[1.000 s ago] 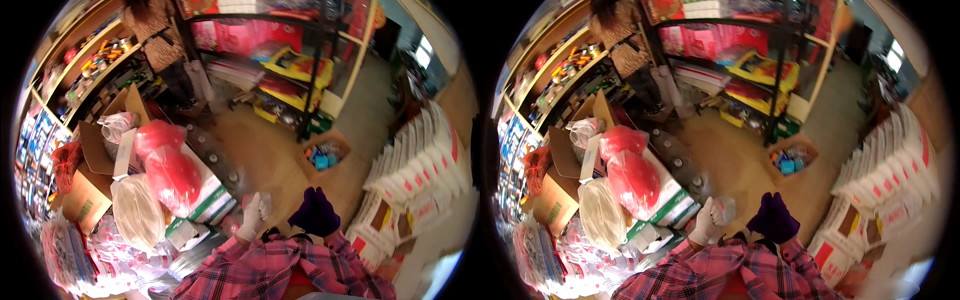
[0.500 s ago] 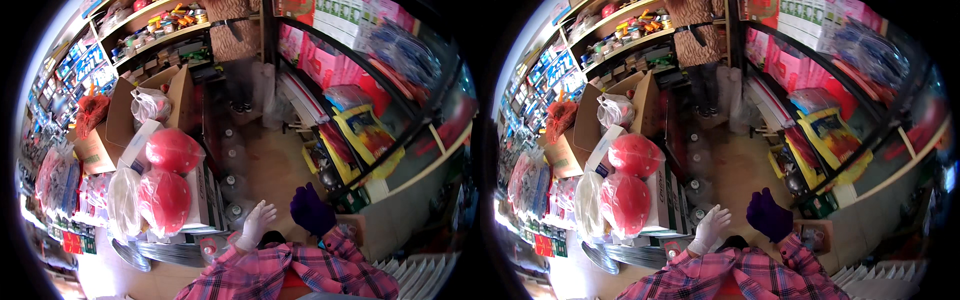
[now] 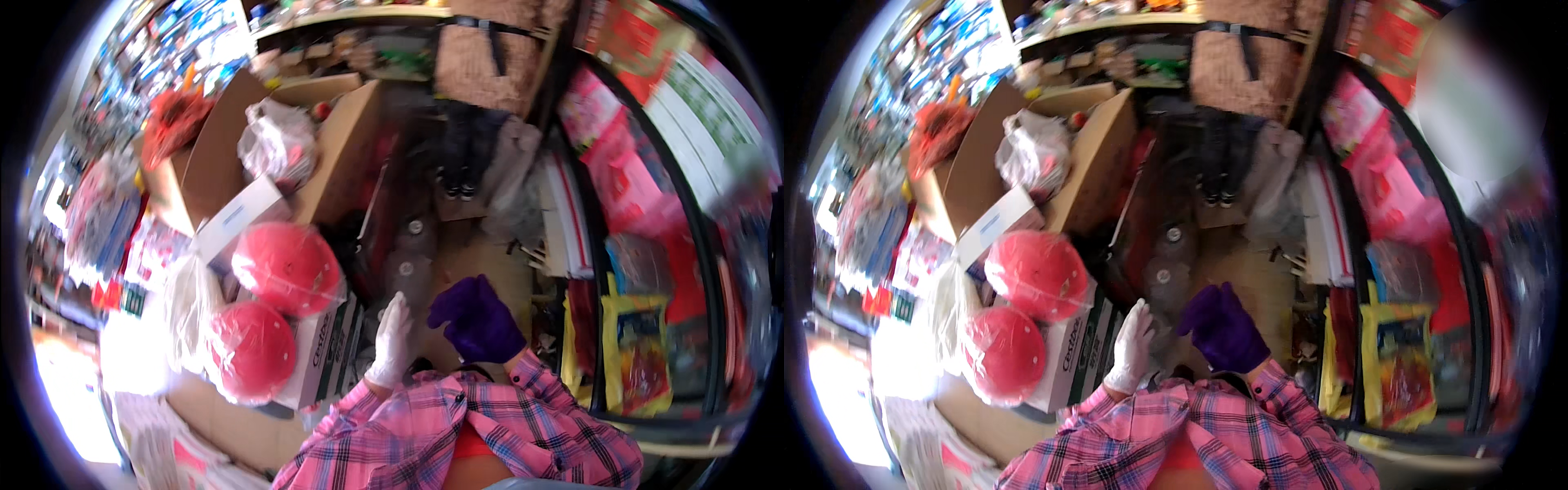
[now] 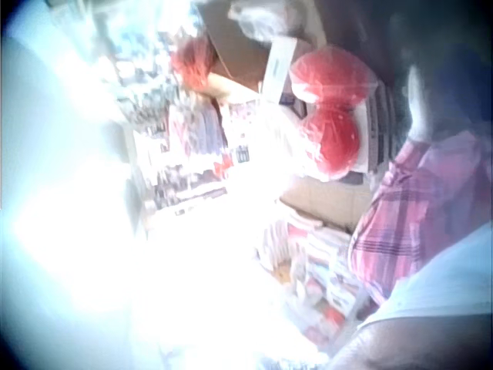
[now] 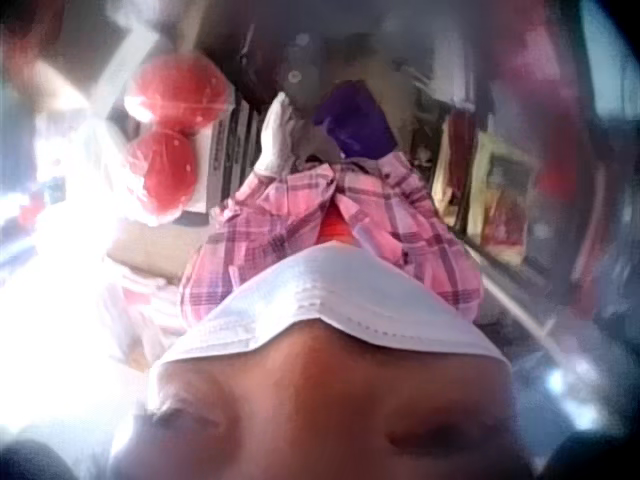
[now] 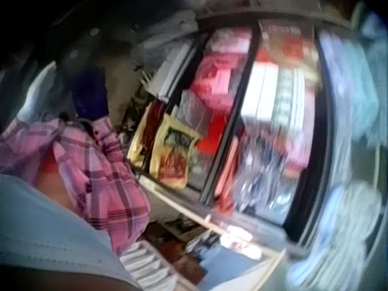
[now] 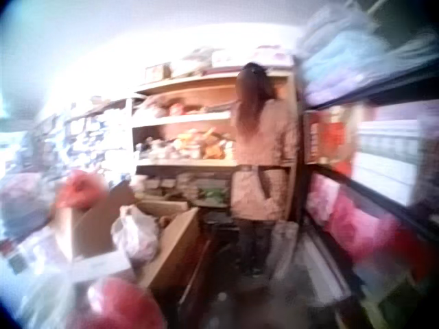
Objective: The person wipes various items with a purple cloth, including a pink helmet, a white plastic bag, a box of small round objects, and several toy guns. The person places the cleaned items into a cardboard box.
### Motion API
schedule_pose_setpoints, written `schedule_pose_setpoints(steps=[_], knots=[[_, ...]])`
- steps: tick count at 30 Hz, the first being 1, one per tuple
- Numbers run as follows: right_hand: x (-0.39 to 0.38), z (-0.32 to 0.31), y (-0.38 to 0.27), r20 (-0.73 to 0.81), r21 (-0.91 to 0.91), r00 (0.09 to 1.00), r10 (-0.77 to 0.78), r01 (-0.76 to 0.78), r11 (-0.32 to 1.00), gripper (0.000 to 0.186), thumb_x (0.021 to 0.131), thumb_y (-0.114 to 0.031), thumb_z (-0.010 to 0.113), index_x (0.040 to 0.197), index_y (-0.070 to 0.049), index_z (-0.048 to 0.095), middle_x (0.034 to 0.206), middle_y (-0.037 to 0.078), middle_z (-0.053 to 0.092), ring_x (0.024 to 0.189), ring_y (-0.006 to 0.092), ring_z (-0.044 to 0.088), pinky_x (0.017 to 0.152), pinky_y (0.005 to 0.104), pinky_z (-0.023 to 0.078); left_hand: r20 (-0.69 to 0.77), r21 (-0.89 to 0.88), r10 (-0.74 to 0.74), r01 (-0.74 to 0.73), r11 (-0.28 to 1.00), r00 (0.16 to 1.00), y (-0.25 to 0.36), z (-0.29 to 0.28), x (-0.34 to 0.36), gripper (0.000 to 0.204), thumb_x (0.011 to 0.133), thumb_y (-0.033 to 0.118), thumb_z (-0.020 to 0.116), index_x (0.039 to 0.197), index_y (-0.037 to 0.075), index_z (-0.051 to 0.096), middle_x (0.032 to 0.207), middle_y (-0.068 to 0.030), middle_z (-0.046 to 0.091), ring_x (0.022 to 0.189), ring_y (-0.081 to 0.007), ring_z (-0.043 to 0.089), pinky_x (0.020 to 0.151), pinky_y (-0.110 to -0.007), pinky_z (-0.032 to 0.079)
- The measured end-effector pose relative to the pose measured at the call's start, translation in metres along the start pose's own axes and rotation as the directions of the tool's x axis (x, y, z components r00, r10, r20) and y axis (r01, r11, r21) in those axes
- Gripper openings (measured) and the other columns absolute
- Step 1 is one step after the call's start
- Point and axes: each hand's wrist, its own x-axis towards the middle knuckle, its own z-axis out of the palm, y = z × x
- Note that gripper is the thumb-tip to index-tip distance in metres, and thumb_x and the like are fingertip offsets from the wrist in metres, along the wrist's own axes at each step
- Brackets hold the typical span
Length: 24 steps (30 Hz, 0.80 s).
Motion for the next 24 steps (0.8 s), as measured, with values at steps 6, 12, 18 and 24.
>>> schedule_pose_setpoints(steps=[6, 12, 18, 24], knots=[[0.088, 0.004, -0.072, 0.001, 0.176, 0.967, 0.254, -0.250, 0.952, 0.034, 0.100, -0.044, 0.043, 0.095, -0.015, 0.060, 0.086, 0.001, 0.058, 0.086, 0.0198, 0.056, 0.086, 0.0361, 0.044, -0.082, -0.180, -0.053, 0.038, 0.983, 0.995, 0.047, 0.041, 0.045, 0.040, 0.099, 0.035, 0.050, 0.123, 0.003, 0.055, 0.113, -0.0133, 0.062, 0.100, -0.0235, 0.062, 0.087, -0.036, 0.050], [0.202, 0.028, -0.118, 0.211, -0.023, 0.823, 0.527, -0.535, 0.845, 0.034, 0.101, -0.044, 0.041, 0.096, -0.016, 0.060, 0.094, 0.000, 0.060, 0.091, 0.0197, 0.056, 0.087, 0.0373, 0.044, -0.374, -0.174, 0.157, -0.235, 0.956, 0.914, 0.055, 0.058, 0.111, 0.022, 0.097, 0.025, 0.056, 0.107, 0.005, 0.059, 0.092, -0.0069, 0.064, 0.082, -0.0136, 0.061, 0.073, -0.026, 0.050], [0.312, 0.108, -0.184, 0.161, 0.259, 0.603, 0.781, -0.790, 0.556, 0.034, 0.101, -0.045, 0.040, 0.103, -0.014, 0.056, 0.099, 0.001, 0.060, 0.094, 0.0189, 0.055, 0.090, 0.0370, 0.044, -0.631, 0.286, 0.550, -0.495, 0.821, 0.547, 0.086, 0.098, 0.153, 0.028, 0.093, 0.002, 0.055, 0.120, 0.003, 0.051, 0.114, -0.0060, 0.057, 0.093, -0.0112, 0.057, 0.079, -0.023, 0.048], [0.369, 0.149, -0.170, 0.482, -0.313, 0.596, 0.642, -0.568, 0.761, 0.037, 0.101, -0.044, 0.043, 0.114, -0.012, 0.057, 0.100, 0.001, 0.060, 0.097, 0.0161, 0.056, 0.092, 0.0334, 0.045, -0.453, 0.891, 0.891, -0.040, 0.452, -0.033, 0.119, 0.076, 0.105, 0.047, 0.077, -0.010, 0.062, 0.121, 0.004, 0.052, 0.123, -0.0103, 0.049, 0.098, -0.0147, 0.053, 0.081, -0.027, 0.044]])
